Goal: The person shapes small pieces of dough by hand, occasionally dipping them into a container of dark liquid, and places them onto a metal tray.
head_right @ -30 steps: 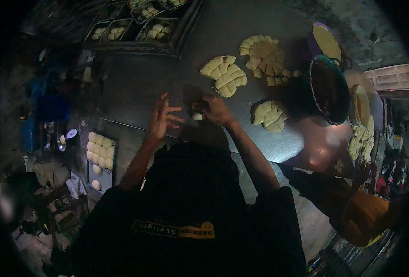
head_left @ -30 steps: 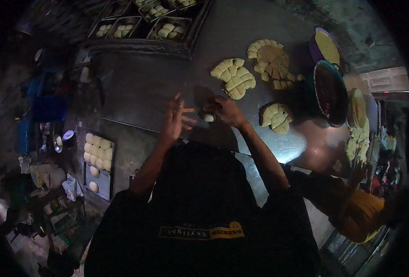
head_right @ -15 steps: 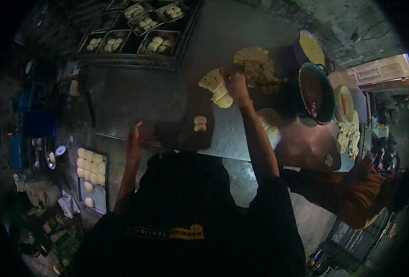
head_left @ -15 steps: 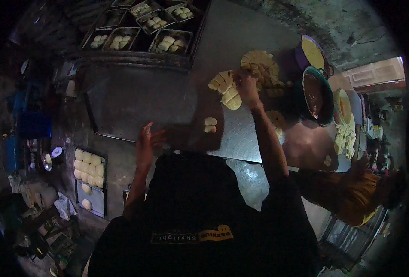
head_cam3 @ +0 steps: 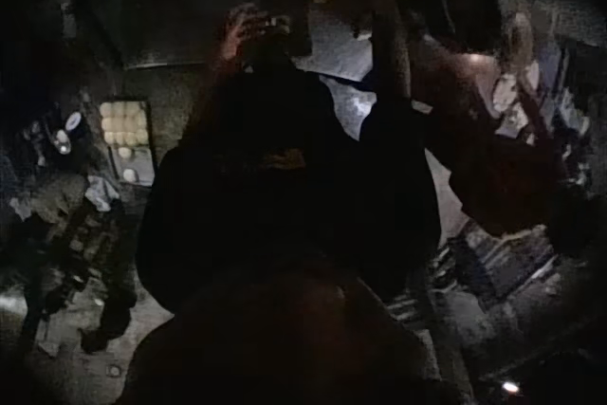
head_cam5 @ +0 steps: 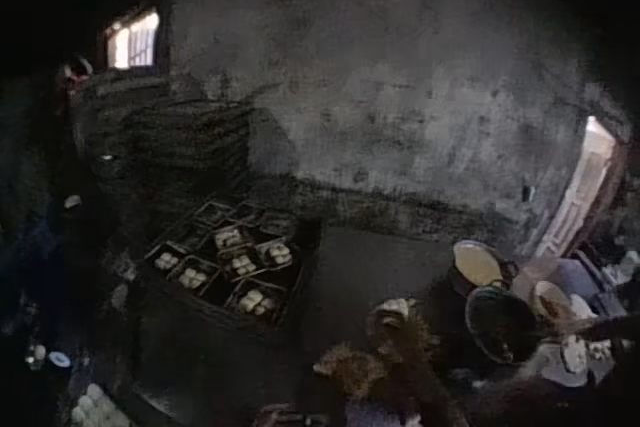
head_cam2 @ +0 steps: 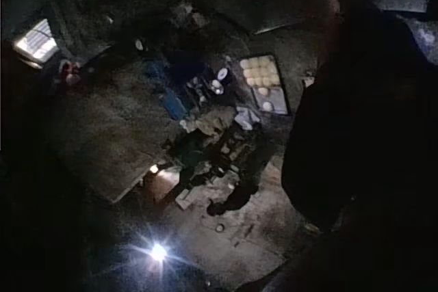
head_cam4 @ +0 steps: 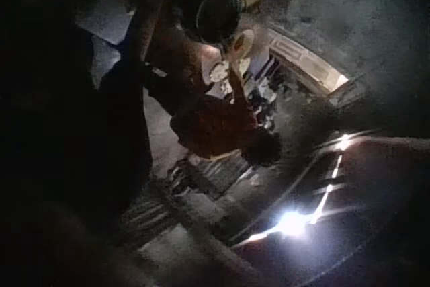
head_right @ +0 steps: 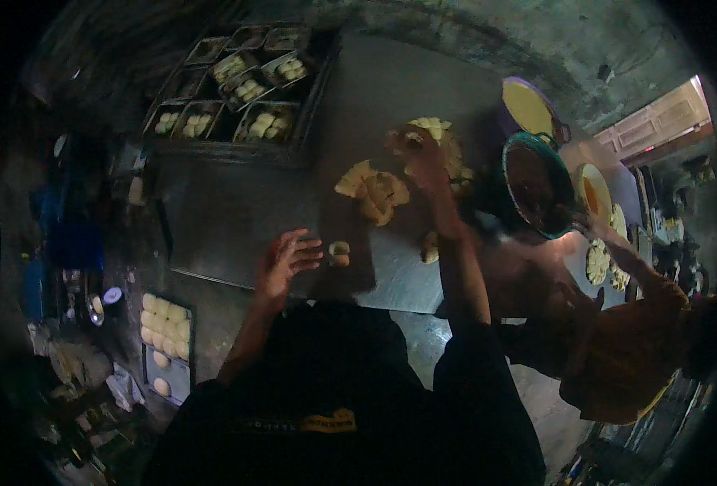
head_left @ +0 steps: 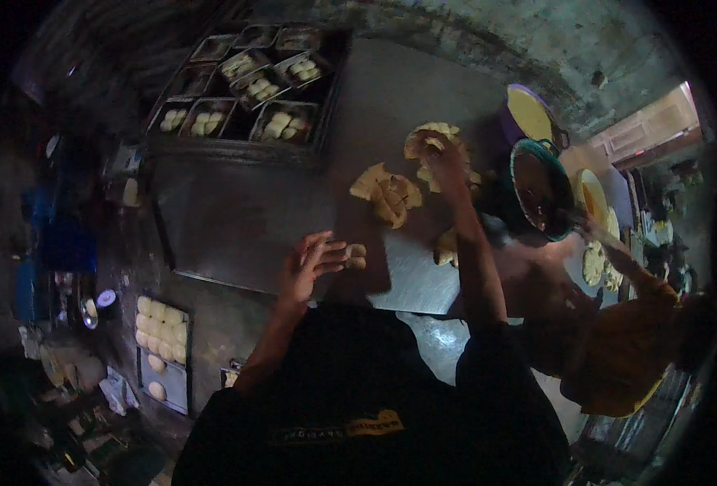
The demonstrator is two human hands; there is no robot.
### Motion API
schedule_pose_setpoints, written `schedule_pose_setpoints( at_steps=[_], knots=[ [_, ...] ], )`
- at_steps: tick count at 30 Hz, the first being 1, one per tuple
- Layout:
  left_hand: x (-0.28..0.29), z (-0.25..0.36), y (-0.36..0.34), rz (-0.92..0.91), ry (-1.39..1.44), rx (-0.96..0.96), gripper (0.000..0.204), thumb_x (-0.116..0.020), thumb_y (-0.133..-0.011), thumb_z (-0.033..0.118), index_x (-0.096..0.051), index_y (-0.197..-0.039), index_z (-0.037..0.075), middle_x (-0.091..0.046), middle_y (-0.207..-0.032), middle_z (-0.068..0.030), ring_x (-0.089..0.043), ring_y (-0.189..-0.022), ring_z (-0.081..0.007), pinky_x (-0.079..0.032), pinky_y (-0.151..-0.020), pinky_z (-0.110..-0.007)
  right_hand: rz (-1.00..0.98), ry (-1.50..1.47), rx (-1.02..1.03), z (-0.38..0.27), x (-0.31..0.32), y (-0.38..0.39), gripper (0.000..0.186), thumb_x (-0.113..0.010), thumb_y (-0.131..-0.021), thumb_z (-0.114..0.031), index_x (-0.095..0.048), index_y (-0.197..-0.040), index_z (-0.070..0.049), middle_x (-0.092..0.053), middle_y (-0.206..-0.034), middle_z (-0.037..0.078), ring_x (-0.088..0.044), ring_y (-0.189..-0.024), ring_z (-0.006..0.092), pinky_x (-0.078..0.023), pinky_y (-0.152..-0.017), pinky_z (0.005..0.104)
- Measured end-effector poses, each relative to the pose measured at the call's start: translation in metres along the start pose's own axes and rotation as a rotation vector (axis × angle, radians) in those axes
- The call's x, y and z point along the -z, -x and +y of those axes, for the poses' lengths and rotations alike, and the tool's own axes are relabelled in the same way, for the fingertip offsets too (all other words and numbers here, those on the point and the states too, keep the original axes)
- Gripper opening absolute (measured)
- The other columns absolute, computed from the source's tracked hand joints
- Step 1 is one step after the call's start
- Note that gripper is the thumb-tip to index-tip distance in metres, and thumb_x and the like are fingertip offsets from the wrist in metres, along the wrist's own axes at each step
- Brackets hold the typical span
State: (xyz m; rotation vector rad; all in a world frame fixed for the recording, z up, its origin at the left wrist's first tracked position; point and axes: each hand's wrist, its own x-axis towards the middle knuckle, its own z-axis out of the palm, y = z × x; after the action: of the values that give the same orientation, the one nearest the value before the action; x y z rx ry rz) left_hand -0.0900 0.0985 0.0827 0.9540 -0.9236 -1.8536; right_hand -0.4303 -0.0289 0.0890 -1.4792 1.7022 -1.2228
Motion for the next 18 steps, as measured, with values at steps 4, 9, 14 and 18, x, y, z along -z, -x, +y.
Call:
schedule_pose_setpoints(
  at_steps=[4,9,14,18],
  knots=[
    [-0.067,-0.020,-0.023,0.002,0.196,-0.038,0.040,-0.063,-0.097,0.018,-0.052,-0.131,0.002,-0.066,-0.116,-0.0123,-0.063,-0.108,-0.0200,-0.051,-0.089,-0.033,-0.054,0.101,0.239,-0.060,-0.014,0.105,0.041,-0.075,-0.077,-0.003,-0.063,-0.117,-0.004,-0.063,-0.117,0.014,-0.065,-0.104,0.0281,-0.055,-0.084,0.0357],
    [-0.126,-0.047,-0.033,0.022,-0.008,-0.175,0.030,-0.071,-0.091,0.012,-0.064,-0.118,0.000,-0.066,-0.116,-0.0065,-0.059,-0.108,-0.0129,-0.047,-0.091,-0.028,0.106,0.124,0.245,-0.080,0.014,0.178,0.035,-0.075,-0.078,0.001,-0.066,-0.112,-0.003,-0.064,-0.116,0.014,-0.066,-0.105,0.0311,-0.057,-0.083,0.0343],
    [-0.198,-0.041,-0.034,-0.131,-0.411,-0.424,0.036,-0.074,-0.088,0.016,-0.066,-0.118,-0.002,-0.063,-0.127,-0.0142,-0.054,-0.123,-0.0244,-0.049,-0.097,-0.035,0.244,-0.028,0.040,-0.056,0.078,0.208,0.028,-0.075,-0.083,-0.002,-0.067,-0.110,-0.001,-0.065,-0.118,0.009,-0.068,-0.099,0.0202,-0.055,-0.086,0.0318],
    [-0.231,-0.048,-0.048,-0.549,-0.926,-1.016,0.030,-0.071,-0.088,0.029,-0.074,-0.108,0.008,-0.062,-0.131,-0.0109,-0.047,-0.134,-0.0312,-0.045,-0.104,-0.042,0.085,-0.625,-0.195,-0.015,0.103,0.245,0.026,-0.072,-0.084,-0.001,-0.067,-0.109,-0.003,-0.065,-0.111,0.008,-0.061,-0.108,0.0162,-0.053,-0.086,0.0314]
  ],
)
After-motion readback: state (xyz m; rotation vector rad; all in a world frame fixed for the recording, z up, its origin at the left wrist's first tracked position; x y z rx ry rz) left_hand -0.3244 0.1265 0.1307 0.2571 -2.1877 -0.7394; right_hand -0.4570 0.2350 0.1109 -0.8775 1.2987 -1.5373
